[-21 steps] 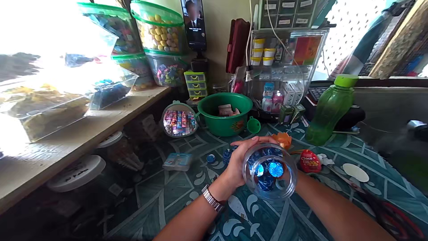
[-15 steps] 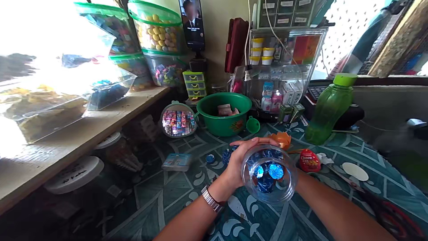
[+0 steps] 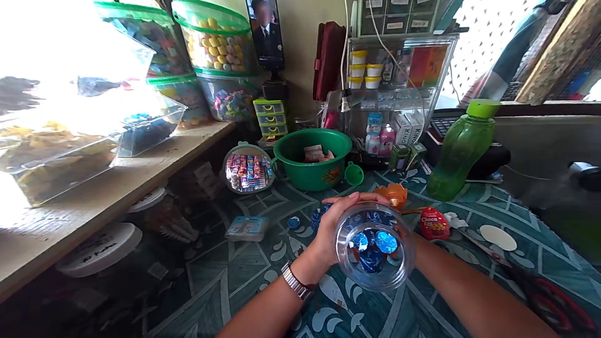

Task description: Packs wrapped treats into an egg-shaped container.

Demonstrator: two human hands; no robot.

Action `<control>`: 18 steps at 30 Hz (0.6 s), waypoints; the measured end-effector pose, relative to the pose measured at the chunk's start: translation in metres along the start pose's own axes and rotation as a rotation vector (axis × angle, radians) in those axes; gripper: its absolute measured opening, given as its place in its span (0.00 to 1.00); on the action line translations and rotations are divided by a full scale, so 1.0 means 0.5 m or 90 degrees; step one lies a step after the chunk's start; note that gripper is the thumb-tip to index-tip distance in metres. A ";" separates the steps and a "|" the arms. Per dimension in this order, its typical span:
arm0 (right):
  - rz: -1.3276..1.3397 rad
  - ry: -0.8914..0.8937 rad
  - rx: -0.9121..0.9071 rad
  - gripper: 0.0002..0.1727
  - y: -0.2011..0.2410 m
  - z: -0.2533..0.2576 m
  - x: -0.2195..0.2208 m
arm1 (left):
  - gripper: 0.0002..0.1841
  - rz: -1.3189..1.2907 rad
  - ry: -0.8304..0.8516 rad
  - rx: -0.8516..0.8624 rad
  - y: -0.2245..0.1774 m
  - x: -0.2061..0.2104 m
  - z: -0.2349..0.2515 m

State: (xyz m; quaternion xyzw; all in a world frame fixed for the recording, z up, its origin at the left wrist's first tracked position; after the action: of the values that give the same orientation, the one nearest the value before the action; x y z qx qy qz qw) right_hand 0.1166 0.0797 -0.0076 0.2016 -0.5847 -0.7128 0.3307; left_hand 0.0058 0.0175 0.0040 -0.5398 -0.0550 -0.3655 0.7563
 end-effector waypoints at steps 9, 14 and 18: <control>-0.102 -0.100 -0.026 0.15 -0.015 -0.058 -0.019 | 0.26 -0.089 -0.157 -0.034 -0.013 0.010 -0.004; -0.412 -0.125 -0.123 0.19 0.034 0.053 -0.062 | 0.29 -0.118 -0.472 -0.024 -0.048 0.001 0.005; -0.402 -0.221 -0.153 0.24 0.135 0.051 -0.112 | 0.29 -0.183 -0.585 -0.164 -0.053 -0.006 0.016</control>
State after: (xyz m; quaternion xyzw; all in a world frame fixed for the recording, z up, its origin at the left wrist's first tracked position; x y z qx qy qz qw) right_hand 0.1547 0.1305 0.0580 0.2080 -0.4535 -0.8666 0.0117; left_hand -0.0101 0.0218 0.0267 -0.7211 -0.4109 -0.1940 0.5231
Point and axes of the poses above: each hand's wrist, its own z-axis towards the middle knuckle, its own x-axis out of the palm, y = z × x, the point moved 2 cm from there along z, towards the middle knuckle, and after that the axes turned 6 degrees about -y, right-handed, at the moved point
